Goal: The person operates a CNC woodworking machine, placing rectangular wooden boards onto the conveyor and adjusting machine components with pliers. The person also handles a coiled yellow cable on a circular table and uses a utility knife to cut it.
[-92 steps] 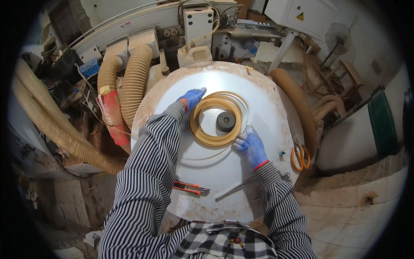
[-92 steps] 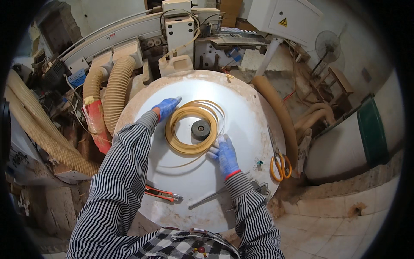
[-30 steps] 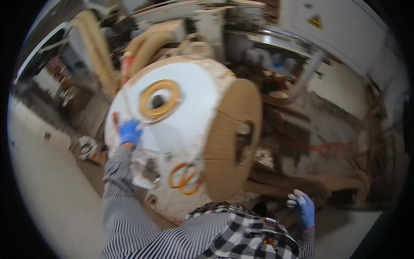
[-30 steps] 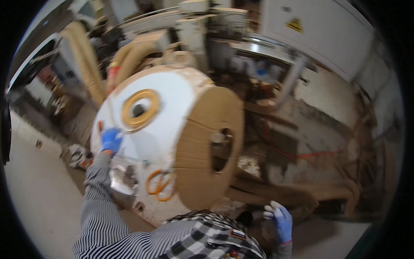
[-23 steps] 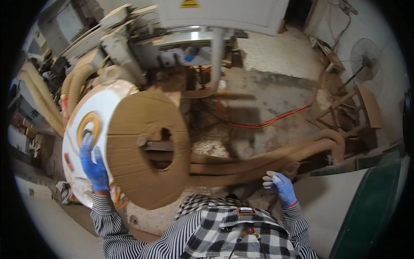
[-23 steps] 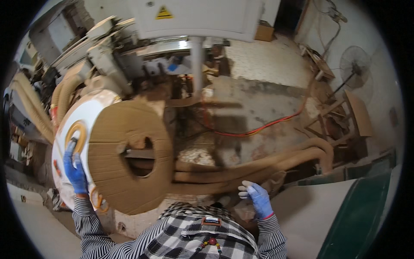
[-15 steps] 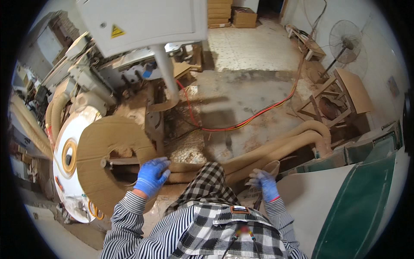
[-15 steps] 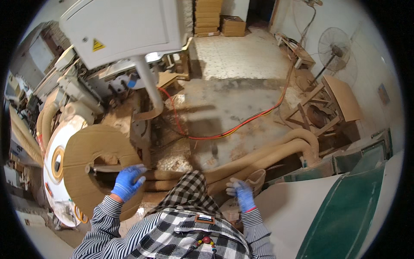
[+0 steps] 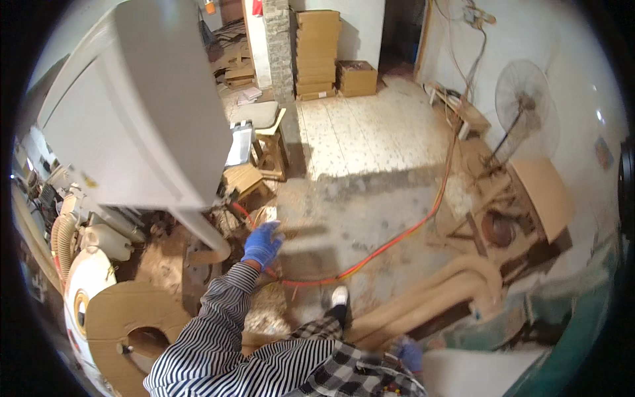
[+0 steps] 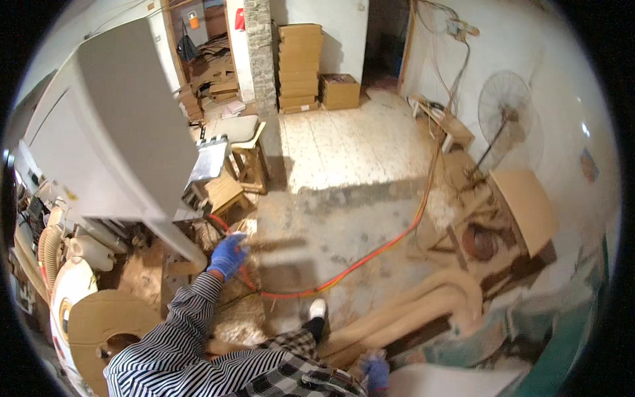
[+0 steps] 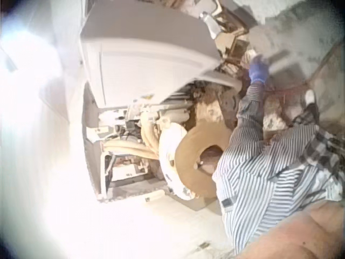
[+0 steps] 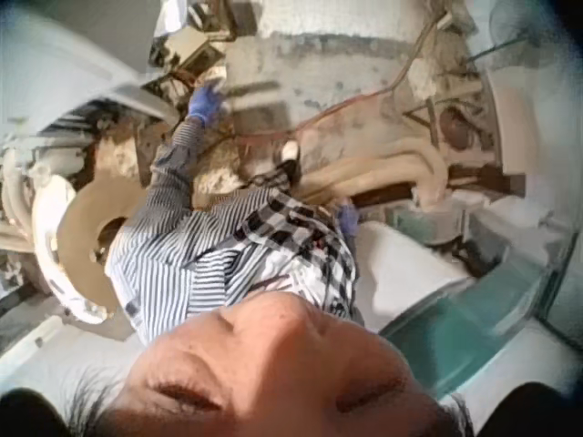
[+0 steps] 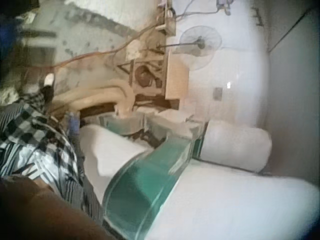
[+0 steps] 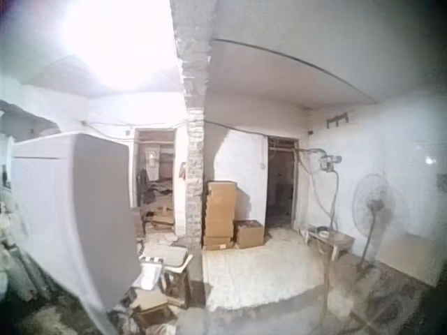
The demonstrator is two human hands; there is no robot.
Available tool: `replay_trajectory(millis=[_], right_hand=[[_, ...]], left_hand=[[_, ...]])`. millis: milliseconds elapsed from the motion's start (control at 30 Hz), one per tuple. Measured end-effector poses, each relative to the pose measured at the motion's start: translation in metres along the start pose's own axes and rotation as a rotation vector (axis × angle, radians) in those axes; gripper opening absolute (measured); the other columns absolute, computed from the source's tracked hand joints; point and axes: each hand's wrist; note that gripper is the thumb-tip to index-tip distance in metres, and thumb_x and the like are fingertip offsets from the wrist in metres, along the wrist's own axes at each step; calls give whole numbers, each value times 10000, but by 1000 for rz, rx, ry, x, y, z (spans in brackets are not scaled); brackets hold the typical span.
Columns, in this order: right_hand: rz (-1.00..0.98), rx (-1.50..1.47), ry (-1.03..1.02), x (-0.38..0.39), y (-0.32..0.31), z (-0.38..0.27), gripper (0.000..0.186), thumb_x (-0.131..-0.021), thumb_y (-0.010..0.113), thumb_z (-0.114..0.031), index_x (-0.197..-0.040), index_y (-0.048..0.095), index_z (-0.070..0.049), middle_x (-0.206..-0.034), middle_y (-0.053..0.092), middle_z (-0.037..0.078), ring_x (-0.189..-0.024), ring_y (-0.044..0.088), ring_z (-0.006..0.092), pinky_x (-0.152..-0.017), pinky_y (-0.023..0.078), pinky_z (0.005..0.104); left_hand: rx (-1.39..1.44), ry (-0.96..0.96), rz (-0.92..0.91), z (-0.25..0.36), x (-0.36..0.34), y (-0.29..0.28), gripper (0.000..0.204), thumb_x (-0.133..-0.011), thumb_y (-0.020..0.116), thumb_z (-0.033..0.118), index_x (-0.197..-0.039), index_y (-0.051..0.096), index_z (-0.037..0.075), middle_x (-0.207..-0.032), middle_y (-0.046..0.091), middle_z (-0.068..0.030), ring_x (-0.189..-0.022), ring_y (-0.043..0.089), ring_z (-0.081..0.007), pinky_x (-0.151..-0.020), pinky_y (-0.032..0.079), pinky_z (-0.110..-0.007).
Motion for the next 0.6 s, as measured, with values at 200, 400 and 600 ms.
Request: replay_trajectory(millis=[200, 400, 600], right_hand=[[405, 600, -72, -141, 74, -110, 192, -920, 525, -203, -956, 549, -17, -740, 520, 47, -650, 526, 157, -583, 481, 294], [219, 635, 27, -315, 90, -213, 254, -907, 512, -228, -896, 542, 24, -796, 611, 157, -727, 620, 266, -576, 480, 335], [189, 1050, 74, -472, 211, -277, 228, -885, 521, -239, -873, 541, -12, -771, 597, 133, -666, 601, 254, -532, 478, 343]], left_hand=[[-41, -82, 551, -9, -194, -32, 377, -824, 621, 246, -1153, 601, 62, -1196, 584, -170, -1122, 532, -337, -982, 399, -413], [-240, -392, 616, -72, -282, -43, 426, -798, 601, 273, -1202, 576, 140, -1200, 572, -153, -1089, 535, -346, -947, 423, -442], [-435, -598, 575, -101, -303, -31, 471, -791, 594, 300, -1229, 548, 135, -1271, 525, -133, -1138, 498, -320, -975, 377, -435]])
Point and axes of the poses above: each hand's wrist, its own x-axis away from the middle knuckle, its own y-axis out of the palm, z = x × y
